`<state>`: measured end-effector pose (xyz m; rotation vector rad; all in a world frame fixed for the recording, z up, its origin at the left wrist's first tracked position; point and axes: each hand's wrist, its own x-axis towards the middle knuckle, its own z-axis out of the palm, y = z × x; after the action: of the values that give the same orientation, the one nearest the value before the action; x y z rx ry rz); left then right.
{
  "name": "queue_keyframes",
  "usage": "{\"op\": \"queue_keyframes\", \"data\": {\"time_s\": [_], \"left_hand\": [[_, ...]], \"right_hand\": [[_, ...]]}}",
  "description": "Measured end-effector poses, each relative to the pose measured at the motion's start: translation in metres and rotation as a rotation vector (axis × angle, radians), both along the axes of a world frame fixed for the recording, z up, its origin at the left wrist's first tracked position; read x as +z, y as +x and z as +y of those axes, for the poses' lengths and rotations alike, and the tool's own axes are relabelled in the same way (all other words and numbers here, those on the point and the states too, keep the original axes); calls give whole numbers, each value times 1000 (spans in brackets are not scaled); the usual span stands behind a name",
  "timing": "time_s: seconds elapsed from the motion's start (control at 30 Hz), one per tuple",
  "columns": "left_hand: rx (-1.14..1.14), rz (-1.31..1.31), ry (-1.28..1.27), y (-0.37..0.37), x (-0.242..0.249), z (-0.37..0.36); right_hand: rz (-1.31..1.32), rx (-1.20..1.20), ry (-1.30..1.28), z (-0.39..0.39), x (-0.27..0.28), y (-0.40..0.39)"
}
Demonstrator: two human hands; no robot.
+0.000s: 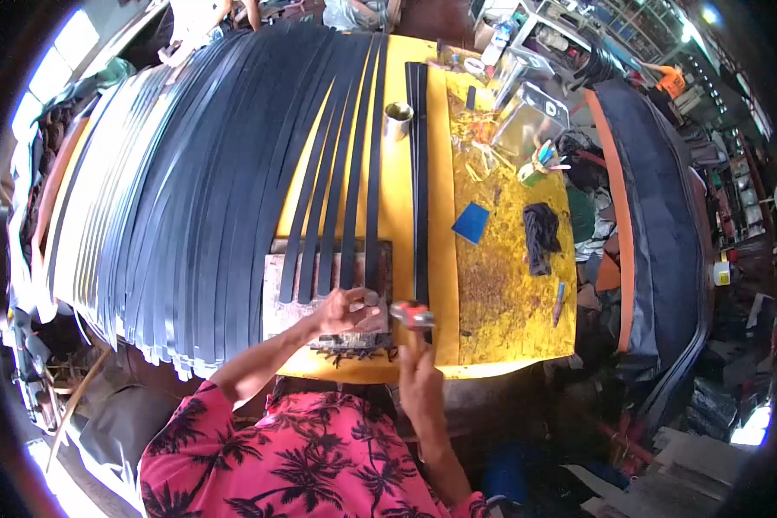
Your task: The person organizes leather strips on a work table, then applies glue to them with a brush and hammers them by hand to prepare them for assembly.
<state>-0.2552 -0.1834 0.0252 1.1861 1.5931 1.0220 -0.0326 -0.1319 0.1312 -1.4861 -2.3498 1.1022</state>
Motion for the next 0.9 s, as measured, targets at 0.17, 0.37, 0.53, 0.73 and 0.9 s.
{"op": "queue_keyframes", "data": {"time_s": [0.17,0.37,0.53,0.73,0.9], "left_hand": [[138,-399,120,73,-3,22],[-102,-154,-25,157,-7,130],[10,218,-21,204,-46,162],[-49,568,0,190,-31,144],[-85,674,367,132,-36,69]], "right_hand": [[-349,-146,155,84,-38,70],[-361,-232,456,172,-121,122],[-249,-344,398,189,-134,129],[313,-120,308,149,-76,23],[271,196,293,117,-103,-99]]}}
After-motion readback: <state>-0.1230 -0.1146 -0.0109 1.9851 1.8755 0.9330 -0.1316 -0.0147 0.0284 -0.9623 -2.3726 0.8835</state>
